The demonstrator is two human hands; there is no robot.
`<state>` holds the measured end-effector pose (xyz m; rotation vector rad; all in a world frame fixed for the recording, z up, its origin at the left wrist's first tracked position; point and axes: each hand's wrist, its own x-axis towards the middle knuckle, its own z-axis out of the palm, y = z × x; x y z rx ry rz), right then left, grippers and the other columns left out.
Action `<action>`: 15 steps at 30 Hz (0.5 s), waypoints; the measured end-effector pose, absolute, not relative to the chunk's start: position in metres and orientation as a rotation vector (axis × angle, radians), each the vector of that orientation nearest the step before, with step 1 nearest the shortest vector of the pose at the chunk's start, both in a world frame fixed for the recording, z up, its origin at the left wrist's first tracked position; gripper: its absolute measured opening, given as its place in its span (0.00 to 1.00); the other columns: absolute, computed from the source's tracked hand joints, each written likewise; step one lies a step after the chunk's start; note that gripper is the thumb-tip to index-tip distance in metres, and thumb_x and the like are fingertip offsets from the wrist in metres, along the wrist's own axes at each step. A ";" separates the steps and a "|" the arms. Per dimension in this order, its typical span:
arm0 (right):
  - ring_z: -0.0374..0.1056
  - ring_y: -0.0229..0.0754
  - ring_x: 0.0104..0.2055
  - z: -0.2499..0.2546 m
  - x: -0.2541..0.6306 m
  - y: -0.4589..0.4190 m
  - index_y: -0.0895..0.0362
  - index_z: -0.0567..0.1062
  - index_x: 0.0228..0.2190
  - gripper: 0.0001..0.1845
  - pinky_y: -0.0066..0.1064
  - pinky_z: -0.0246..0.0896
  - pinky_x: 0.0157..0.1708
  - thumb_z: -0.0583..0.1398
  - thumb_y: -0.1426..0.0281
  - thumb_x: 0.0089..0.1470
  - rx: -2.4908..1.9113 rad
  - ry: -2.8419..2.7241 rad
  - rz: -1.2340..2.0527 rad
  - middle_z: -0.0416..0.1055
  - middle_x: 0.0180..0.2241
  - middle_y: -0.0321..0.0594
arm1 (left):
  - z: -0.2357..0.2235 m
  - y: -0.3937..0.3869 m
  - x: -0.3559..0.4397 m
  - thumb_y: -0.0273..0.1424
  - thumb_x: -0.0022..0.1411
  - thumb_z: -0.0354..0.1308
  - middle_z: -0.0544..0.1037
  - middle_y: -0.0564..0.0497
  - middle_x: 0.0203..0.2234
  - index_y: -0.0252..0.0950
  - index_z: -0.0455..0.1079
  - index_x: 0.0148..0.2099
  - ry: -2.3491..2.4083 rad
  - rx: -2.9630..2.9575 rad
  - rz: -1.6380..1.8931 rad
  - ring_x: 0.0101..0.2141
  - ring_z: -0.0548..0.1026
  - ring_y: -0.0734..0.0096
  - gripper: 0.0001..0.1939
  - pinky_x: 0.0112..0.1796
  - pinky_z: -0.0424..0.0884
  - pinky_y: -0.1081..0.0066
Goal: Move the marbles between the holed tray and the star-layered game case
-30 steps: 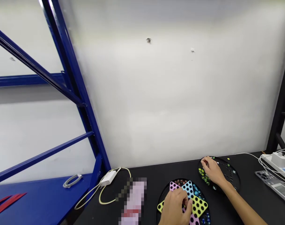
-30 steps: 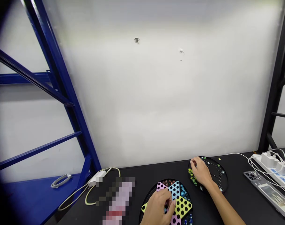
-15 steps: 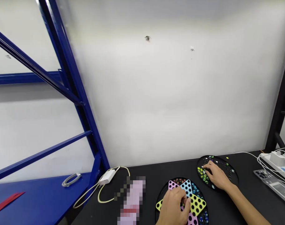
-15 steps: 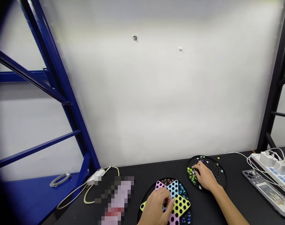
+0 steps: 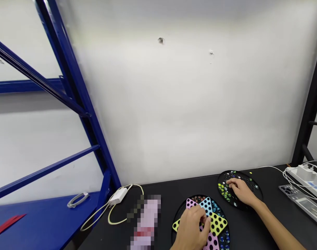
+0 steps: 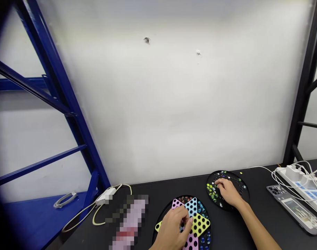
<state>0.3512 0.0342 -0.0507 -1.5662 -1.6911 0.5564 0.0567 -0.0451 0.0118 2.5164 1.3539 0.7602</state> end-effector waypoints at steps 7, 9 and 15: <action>0.68 0.42 0.31 -0.047 0.336 0.027 0.52 0.79 0.35 0.14 0.33 0.62 0.35 0.56 0.61 0.53 -1.599 -1.792 0.480 0.75 0.32 0.39 | 0.013 -0.046 0.058 0.29 0.62 0.52 0.71 0.55 0.26 0.38 0.59 0.27 1.363 2.526 0.711 0.27 0.68 0.72 0.11 0.31 0.57 0.70; 0.67 0.43 0.31 -0.047 0.335 0.028 0.52 0.79 0.33 0.14 0.32 0.62 0.34 0.56 0.60 0.53 -1.605 -1.794 0.464 0.74 0.31 0.38 | 0.012 -0.046 0.058 0.29 0.62 0.52 0.71 0.55 0.25 0.38 0.59 0.27 1.366 2.525 0.715 0.27 0.68 0.72 0.11 0.31 0.57 0.70; 0.67 0.41 0.33 -0.046 0.340 0.030 0.53 0.78 0.31 0.14 0.32 0.63 0.37 0.55 0.60 0.55 -1.580 -1.783 0.476 0.74 0.35 0.39 | 0.011 -0.044 0.059 0.29 0.62 0.52 0.71 0.55 0.25 0.38 0.58 0.26 1.384 2.509 0.667 0.28 0.68 0.72 0.11 0.32 0.58 0.71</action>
